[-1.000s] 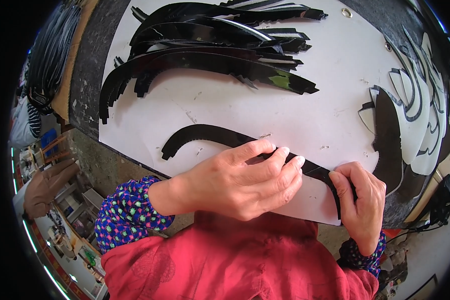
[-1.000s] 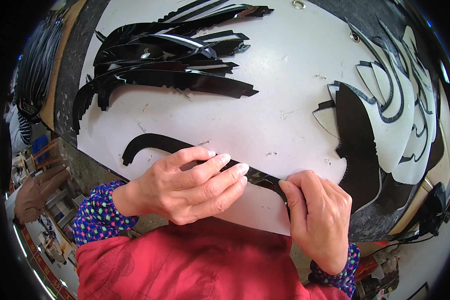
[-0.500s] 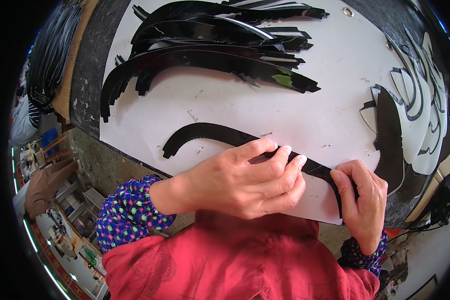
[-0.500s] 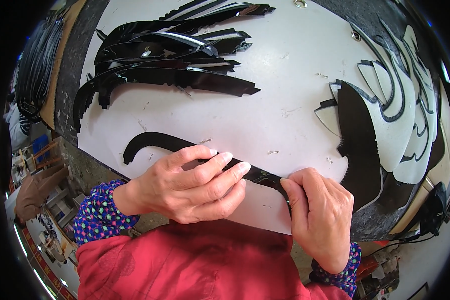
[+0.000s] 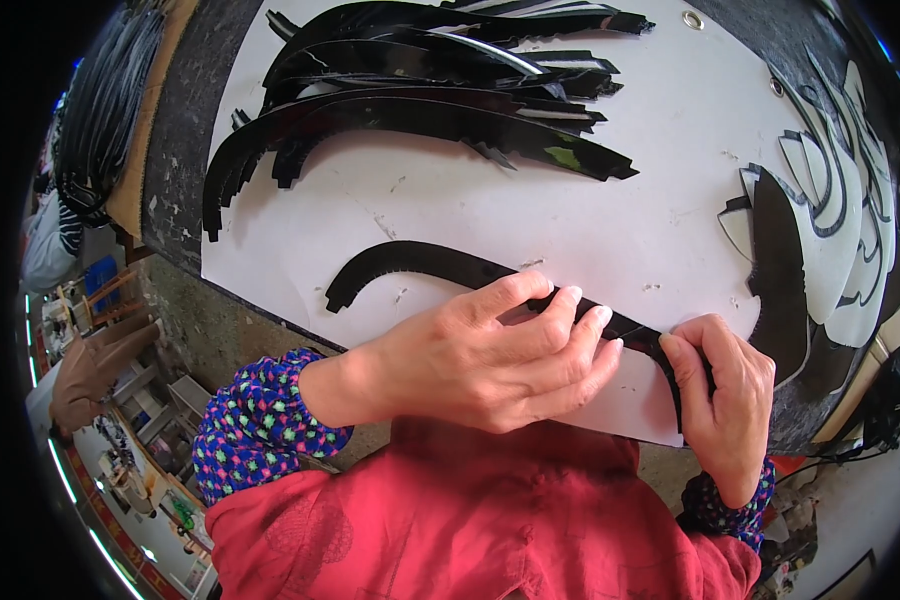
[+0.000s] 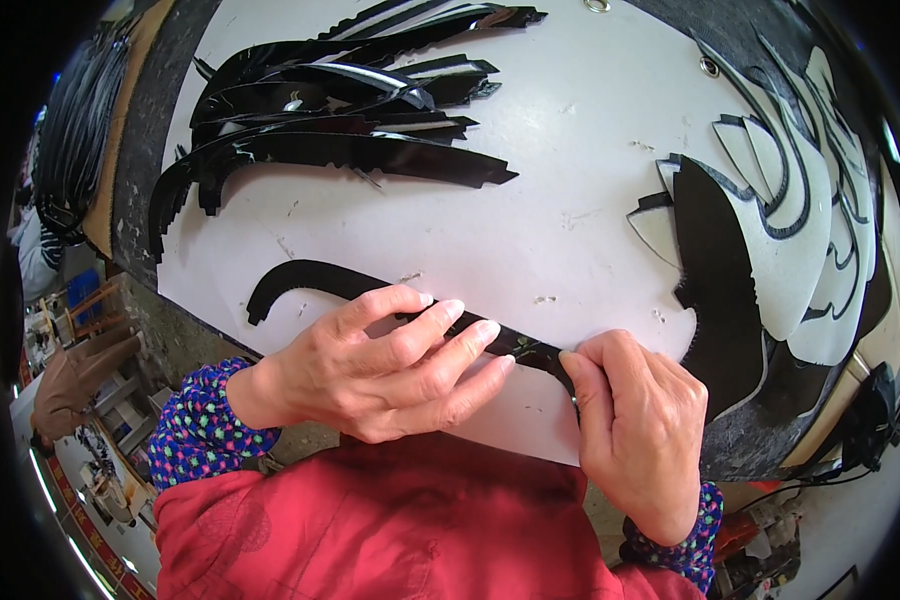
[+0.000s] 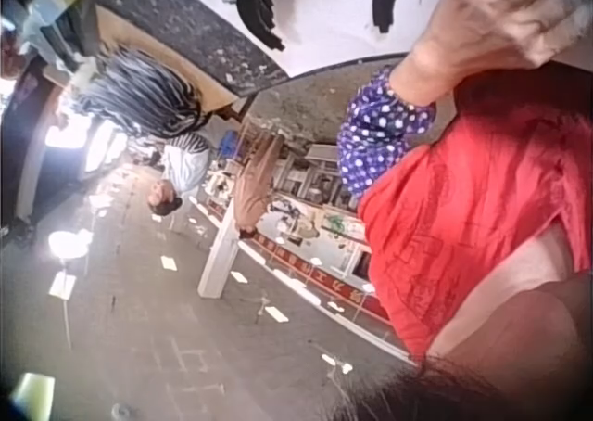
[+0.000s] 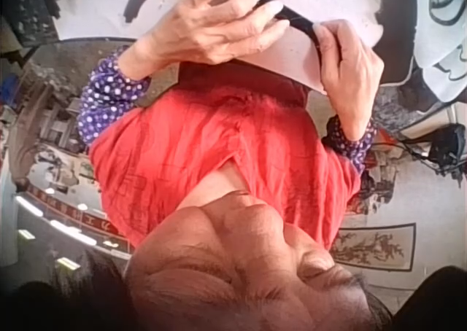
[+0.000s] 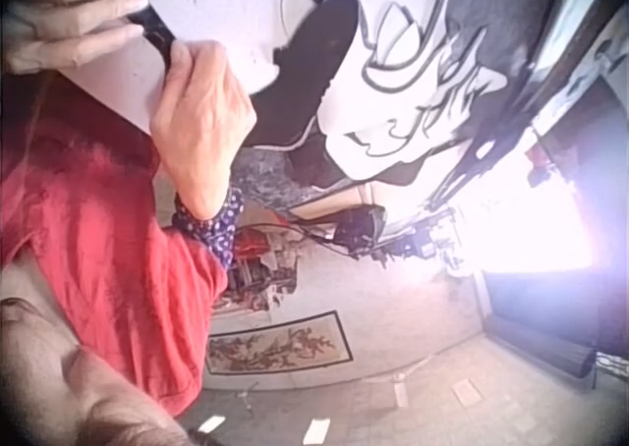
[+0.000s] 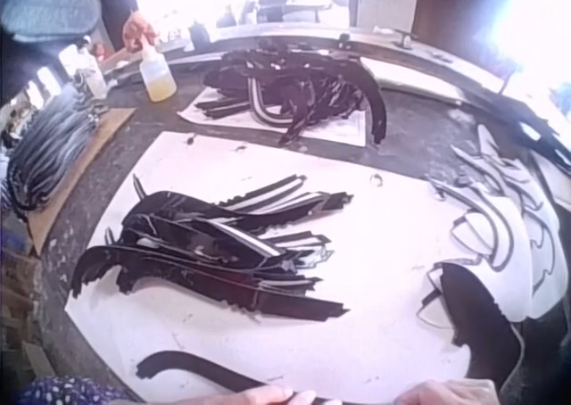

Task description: Peeling adhesive backing from black trim pieces and sticking them onto white shoe upper components.

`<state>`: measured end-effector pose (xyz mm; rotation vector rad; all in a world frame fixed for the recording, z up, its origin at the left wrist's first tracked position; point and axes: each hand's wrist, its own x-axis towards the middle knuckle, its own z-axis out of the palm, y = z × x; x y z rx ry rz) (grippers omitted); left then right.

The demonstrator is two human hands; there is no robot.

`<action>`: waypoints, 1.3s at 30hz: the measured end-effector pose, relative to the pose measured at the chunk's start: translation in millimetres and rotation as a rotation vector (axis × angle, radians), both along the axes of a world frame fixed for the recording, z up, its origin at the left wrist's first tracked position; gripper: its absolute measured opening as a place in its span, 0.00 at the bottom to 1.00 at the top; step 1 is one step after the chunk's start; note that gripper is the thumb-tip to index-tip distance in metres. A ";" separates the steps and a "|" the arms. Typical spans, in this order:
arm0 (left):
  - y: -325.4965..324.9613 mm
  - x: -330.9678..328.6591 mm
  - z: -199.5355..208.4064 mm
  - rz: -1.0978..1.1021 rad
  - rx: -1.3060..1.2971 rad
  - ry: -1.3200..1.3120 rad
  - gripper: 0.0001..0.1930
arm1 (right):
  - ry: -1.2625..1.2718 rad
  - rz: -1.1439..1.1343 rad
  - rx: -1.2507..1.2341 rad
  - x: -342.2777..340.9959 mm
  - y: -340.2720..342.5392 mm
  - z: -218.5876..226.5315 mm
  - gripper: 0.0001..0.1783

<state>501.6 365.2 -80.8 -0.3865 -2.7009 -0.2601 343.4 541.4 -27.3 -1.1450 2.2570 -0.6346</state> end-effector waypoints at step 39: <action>7.7 -1.8 16.5 0.184 0.139 -0.208 0.22 | 0.599 0.082 -0.243 0.8 43.2 -53.1 0.29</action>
